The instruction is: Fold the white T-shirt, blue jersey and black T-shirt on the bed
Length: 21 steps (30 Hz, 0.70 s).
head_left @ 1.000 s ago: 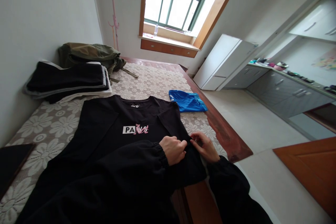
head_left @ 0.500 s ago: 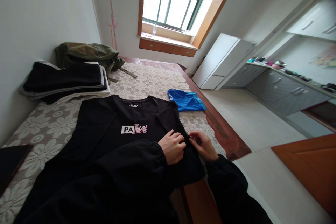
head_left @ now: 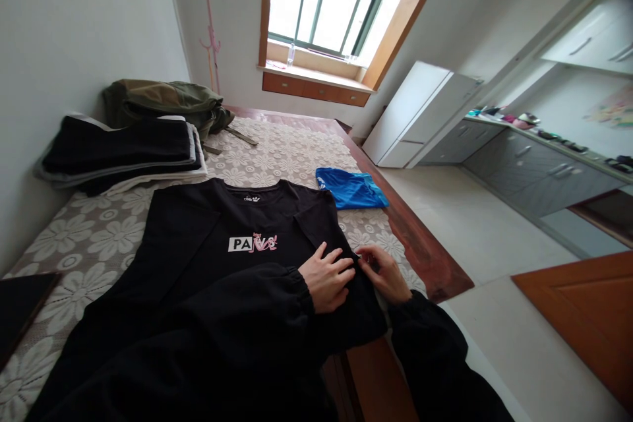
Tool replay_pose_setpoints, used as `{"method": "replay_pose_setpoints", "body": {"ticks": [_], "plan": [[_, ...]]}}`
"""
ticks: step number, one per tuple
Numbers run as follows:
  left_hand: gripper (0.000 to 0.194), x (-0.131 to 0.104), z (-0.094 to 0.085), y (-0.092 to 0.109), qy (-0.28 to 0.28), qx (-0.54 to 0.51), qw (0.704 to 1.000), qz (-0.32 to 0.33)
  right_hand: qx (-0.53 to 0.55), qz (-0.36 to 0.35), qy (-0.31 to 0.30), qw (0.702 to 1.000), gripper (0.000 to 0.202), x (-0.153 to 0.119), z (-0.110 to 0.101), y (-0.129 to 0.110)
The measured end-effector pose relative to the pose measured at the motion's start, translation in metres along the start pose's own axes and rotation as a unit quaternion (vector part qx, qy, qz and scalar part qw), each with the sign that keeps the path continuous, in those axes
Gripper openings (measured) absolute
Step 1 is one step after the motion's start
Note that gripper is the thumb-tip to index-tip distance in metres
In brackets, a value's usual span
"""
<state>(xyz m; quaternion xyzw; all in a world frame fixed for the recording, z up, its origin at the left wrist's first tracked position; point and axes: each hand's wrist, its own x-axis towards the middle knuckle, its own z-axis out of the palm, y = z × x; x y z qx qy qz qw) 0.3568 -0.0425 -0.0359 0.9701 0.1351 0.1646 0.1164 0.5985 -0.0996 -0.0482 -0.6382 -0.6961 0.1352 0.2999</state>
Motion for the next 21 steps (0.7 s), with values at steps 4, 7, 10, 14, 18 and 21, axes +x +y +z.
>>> {"method": "replay_pose_setpoints", "body": {"ticks": [4, 7, 10, 14, 18, 21], "plan": [[0.042, 0.0, -0.002, 0.001, 0.004, 0.003, 1.0, -0.024, -0.002, 0.007, -0.003, 1.0, 0.019, 0.0, 0.0, -0.001], [0.036, 0.001, -0.004, 0.0, 0.004, 0.0, 0.999, -0.036, 0.0, 0.01, -0.001, 1.0, 0.019, 0.0, 0.0, 0.0], [0.033, 0.002, -0.003, -0.005, 0.006, -0.013, 0.999, -0.041, 0.003, 0.011, 0.0, 1.0, 0.019, 0.0, 0.001, 0.002], [0.03, 0.003, 0.002, -0.009, 0.011, -0.029, 0.999, -0.03, 0.004, 0.015, -0.001, 1.0, 0.02, -0.001, 0.001, 0.004], [0.019, 0.005, 0.004, -0.008, 0.023, -0.005, 0.999, -0.034, -0.001, 0.01, -0.003, 1.0, 0.02, -0.001, 0.001, 0.004], [0.016, 0.006, 0.003, -0.006, 0.023, 0.007, 0.999, -0.021, -0.007, 0.007, -0.004, 1.0, 0.02, 0.0, 0.001, 0.003]]}}
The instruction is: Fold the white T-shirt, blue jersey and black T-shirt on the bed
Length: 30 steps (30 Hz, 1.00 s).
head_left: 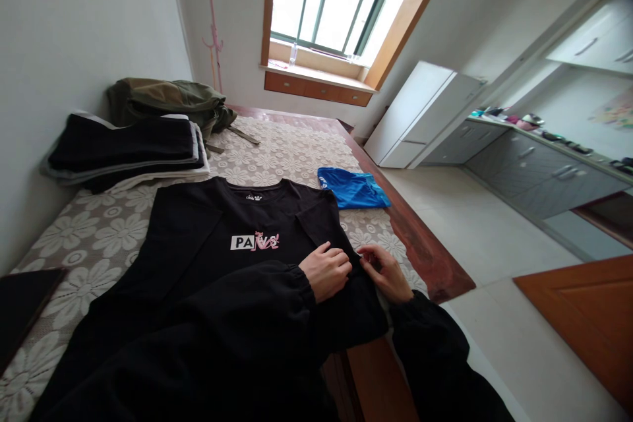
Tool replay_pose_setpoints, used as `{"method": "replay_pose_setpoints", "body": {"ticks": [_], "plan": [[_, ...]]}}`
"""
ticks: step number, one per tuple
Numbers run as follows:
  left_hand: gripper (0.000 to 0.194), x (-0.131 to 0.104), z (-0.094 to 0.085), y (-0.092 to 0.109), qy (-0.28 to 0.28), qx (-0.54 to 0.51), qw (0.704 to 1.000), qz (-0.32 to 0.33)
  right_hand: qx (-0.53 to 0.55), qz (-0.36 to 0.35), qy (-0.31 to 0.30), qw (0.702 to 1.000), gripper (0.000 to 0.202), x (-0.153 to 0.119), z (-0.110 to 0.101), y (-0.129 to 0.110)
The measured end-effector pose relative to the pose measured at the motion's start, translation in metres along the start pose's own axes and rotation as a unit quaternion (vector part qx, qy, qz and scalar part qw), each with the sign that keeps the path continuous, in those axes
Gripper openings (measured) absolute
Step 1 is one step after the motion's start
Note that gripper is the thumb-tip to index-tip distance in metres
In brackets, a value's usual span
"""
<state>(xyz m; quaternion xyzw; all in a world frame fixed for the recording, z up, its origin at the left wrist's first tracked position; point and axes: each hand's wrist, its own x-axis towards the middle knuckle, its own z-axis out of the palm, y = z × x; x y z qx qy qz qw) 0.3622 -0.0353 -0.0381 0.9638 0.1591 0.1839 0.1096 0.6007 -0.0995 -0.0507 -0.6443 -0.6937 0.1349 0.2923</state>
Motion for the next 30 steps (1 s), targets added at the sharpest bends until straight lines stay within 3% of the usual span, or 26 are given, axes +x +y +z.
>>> {"method": "replay_pose_setpoints", "body": {"ticks": [3, 8, 15, 20, 30], "plan": [[0.017, 0.0, -0.001, 0.002, -0.002, 0.003, 1.0, 0.003, -0.002, 0.0, -0.001, 1.0, 0.021, 0.0, 0.0, -0.001], [0.04, -0.003, 0.002, 0.002, -0.002, 0.002, 1.0, 0.014, -0.004, -0.004, 0.0, 1.0, 0.021, 0.001, -0.001, 0.0], [0.038, -0.004, 0.001, 0.001, -0.022, -0.005, 1.0, 0.018, 0.003, -0.023, -0.006, 1.0, 0.021, 0.002, -0.002, -0.003], [0.055, -0.006, -0.002, 0.005, -0.015, -0.014, 1.0, -0.004, 0.004, -0.008, 0.005, 1.0, 0.021, 0.001, 0.0, -0.003], [0.036, -0.002, -0.006, -0.005, -0.002, -0.054, 0.998, -0.037, 0.018, 0.003, -0.009, 1.0, 0.023, 0.001, 0.001, 0.002]]}}
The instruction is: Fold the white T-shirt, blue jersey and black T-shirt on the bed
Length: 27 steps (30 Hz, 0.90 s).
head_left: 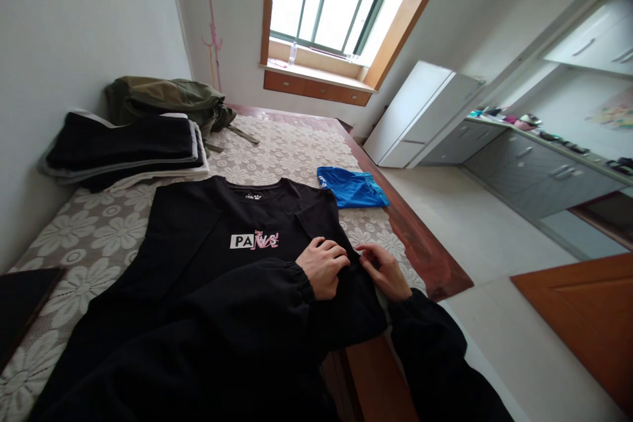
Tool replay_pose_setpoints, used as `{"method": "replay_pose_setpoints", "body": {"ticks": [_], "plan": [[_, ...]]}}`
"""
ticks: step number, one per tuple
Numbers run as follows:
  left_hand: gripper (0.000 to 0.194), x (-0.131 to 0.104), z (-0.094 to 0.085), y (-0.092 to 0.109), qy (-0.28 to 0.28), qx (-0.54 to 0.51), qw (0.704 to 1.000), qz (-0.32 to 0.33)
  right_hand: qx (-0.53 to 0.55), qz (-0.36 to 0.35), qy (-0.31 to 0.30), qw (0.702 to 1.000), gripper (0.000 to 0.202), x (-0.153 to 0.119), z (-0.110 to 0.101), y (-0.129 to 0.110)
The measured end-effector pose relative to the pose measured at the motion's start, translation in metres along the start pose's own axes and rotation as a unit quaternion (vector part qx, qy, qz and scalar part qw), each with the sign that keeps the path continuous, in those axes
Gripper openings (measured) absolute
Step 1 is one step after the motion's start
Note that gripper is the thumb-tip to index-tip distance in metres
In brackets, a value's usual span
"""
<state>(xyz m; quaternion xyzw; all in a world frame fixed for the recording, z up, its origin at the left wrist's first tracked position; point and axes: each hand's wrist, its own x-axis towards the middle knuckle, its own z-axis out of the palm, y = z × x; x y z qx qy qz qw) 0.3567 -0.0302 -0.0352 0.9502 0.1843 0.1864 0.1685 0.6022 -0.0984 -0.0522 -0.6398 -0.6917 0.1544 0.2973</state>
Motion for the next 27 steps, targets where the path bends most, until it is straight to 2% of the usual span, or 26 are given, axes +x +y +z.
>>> {"method": "replay_pose_setpoints", "body": {"ticks": [5, 8, 14, 21, 27], "plan": [[0.019, 0.004, 0.001, -0.002, 0.024, -0.028, 0.998, -0.048, -0.003, 0.004, -0.001, 1.0, 0.025, 0.0, -0.001, -0.001], [0.014, 0.005, -0.001, -0.003, 0.018, -0.039, 0.997, -0.071, -0.004, 0.005, 0.001, 1.0, 0.025, 0.0, -0.001, -0.002], [0.019, 0.006, -0.004, -0.005, -0.023, 0.001, 1.0, -0.003, -0.003, 0.002, 0.004, 1.0, 0.024, 0.0, -0.001, -0.001], [0.036, 0.007, -0.006, -0.004, -0.046, 0.014, 0.999, 0.019, -0.001, -0.004, 0.007, 1.0, 0.023, 0.0, -0.001, -0.003], [0.03, 0.004, -0.008, -0.004, -0.056, 0.052, 0.996, 0.054, -0.011, -0.021, 0.01, 1.0, 0.02, 0.0, -0.001, -0.003]]}}
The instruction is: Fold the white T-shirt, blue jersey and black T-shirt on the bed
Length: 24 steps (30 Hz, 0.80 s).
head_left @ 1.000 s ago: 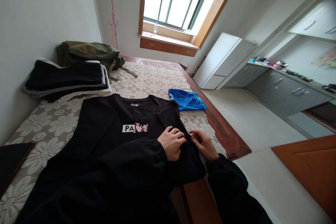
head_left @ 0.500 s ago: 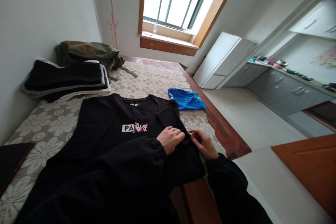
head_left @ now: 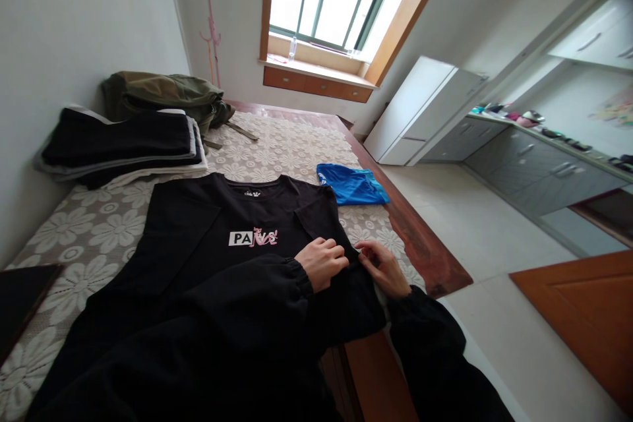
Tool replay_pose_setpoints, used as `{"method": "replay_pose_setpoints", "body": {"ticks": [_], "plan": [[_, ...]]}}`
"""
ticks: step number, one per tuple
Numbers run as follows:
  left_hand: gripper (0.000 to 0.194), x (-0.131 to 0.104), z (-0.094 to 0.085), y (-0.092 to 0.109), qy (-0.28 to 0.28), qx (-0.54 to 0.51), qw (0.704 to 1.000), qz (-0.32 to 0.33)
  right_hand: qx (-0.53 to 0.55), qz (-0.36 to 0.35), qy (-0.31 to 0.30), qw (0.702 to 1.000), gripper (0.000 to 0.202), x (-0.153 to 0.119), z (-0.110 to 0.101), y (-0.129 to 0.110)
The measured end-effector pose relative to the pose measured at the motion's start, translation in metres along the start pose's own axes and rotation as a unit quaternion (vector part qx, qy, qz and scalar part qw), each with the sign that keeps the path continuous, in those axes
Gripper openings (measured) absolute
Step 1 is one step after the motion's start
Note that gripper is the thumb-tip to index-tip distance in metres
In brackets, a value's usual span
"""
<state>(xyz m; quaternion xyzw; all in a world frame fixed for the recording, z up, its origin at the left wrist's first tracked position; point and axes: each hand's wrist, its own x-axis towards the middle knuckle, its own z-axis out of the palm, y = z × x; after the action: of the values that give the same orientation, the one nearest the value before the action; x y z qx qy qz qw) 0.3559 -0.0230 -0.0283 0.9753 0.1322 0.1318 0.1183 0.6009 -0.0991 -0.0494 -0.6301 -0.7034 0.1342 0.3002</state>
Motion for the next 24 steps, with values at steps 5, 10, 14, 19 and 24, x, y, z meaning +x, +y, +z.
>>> {"method": "replay_pose_setpoints", "body": {"ticks": [5, 10, 14, 19, 24], "plan": [[0.033, -0.002, 0.003, 0.005, 0.029, 0.026, 0.999, -0.02, -0.031, -0.034, -0.014, 0.999, 0.022, 0.0, -0.001, 0.0], [0.037, -0.002, 0.003, 0.011, 0.036, 0.038, 0.998, -0.03, -0.042, -0.049, -0.023, 0.998, 0.023, 0.001, -0.001, -0.002], [0.035, -0.002, 0.002, 0.012, 0.039, 0.04, 0.998, -0.04, -0.038, -0.048, -0.023, 0.998, 0.022, 0.001, -0.001, -0.001], [0.026, -0.001, 0.001, 0.009, 0.055, -0.003, 0.997, -0.061, -0.032, -0.045, -0.024, 0.998, 0.021, 0.001, -0.001, 0.0], [0.012, 0.0, -0.001, 0.005, 0.058, 0.039, 0.996, -0.058, -0.028, -0.039, -0.021, 0.999, 0.021, 0.002, -0.002, -0.001]]}}
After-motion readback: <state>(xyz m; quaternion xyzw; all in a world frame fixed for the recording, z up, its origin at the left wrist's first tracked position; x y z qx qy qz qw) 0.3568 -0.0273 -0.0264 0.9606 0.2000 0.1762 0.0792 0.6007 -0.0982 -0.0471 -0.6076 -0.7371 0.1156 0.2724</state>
